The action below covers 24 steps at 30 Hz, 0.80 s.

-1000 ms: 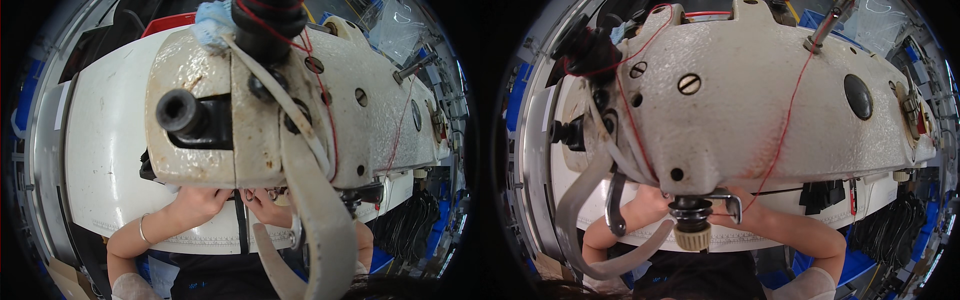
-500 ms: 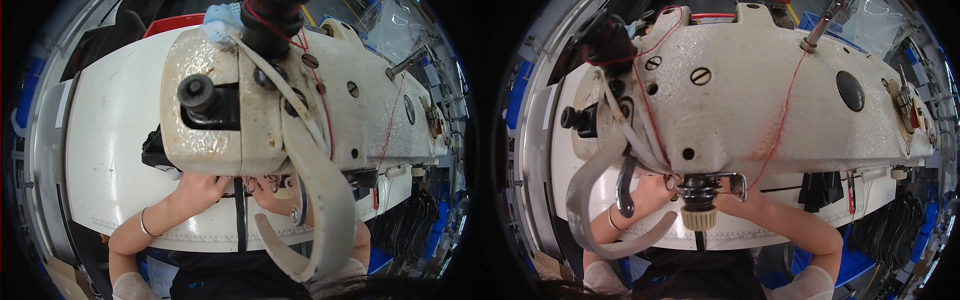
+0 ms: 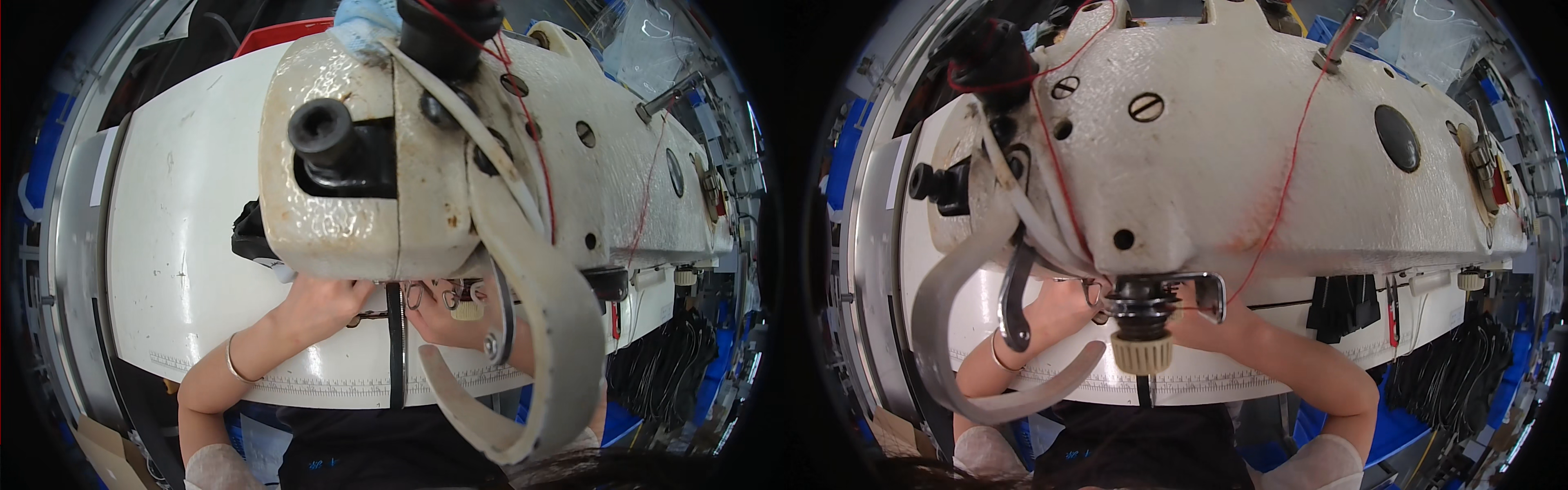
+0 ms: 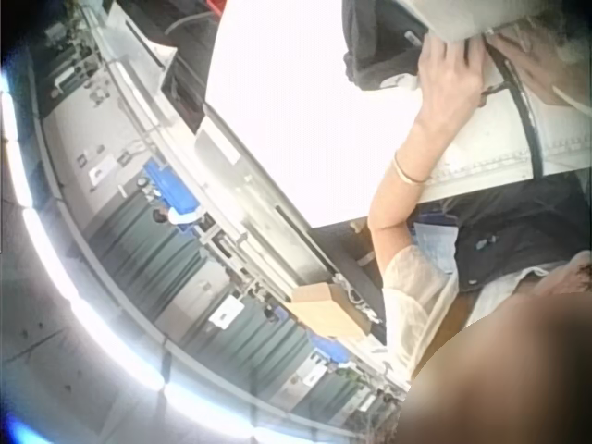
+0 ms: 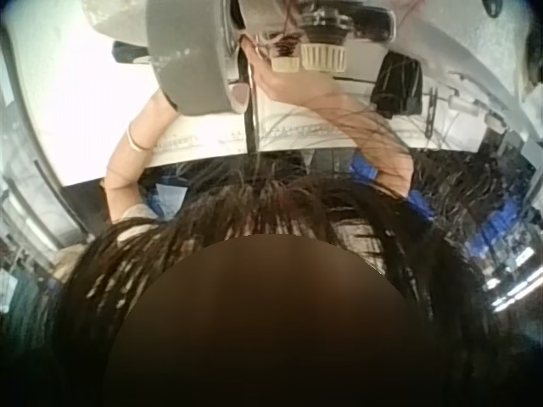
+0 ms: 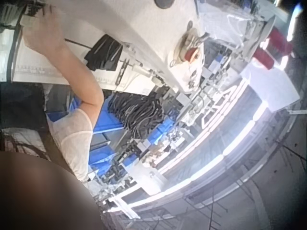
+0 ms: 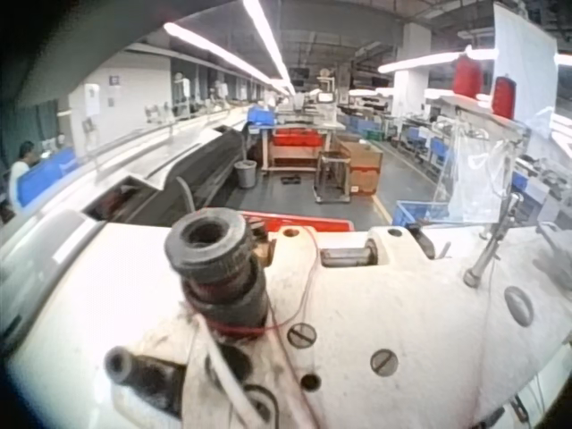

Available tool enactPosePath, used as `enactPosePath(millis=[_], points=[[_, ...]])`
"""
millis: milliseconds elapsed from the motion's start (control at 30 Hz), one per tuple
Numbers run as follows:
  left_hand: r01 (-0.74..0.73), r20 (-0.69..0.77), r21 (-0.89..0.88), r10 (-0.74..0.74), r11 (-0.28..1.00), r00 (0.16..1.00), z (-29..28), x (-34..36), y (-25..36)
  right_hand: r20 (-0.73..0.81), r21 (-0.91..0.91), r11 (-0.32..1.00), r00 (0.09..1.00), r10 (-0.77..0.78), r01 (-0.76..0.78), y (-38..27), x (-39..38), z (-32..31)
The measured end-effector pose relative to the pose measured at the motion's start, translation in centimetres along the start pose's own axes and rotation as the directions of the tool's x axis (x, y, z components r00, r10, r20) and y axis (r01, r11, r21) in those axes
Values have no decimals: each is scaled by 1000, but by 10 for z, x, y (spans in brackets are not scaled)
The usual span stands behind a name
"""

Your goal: Sewing a black fabric bag with a reflective strip using an industrial sewing machine.

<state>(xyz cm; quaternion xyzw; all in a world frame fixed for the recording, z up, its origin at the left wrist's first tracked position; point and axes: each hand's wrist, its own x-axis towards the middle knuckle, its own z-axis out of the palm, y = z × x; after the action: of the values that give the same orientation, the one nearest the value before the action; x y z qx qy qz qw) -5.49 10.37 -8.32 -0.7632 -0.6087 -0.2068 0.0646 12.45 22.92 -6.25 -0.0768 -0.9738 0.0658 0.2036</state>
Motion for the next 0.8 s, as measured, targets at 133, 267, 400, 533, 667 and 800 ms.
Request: enactPosePath(millis=[133, 267, 400, 533, 667, 800], points=[[70, -10, 1, -70, 998, 997, -6, 4, 9, -134, -23, 976, 967, -218, 217, 13, -13, 7], [115, 58, 1, -115, 993, 992, -29, 9, 21, -198, -266, 938, 940, -278, 222, 19, -12, 20], [145, 49, -39, -143, 989, 989, -56, 10, 20, 110, -349, 871, 938, -330, 347, 25, -2, 9], [32, 47, 130, -38, 991, 998, -59, 7, 32, -6, -217, 811, 830, -557, 543, 16, 4, -9], [-54, 34, 144, 49, 988, 998, -53, 13, 37, 142, -349, 654, 728, -670, 671, 9, 9, -4], [246, -36, -236, -261, 940, 965, -58, 20, 21, -38, 88, 946, 950, -309, 311, 7, 5, 16]])
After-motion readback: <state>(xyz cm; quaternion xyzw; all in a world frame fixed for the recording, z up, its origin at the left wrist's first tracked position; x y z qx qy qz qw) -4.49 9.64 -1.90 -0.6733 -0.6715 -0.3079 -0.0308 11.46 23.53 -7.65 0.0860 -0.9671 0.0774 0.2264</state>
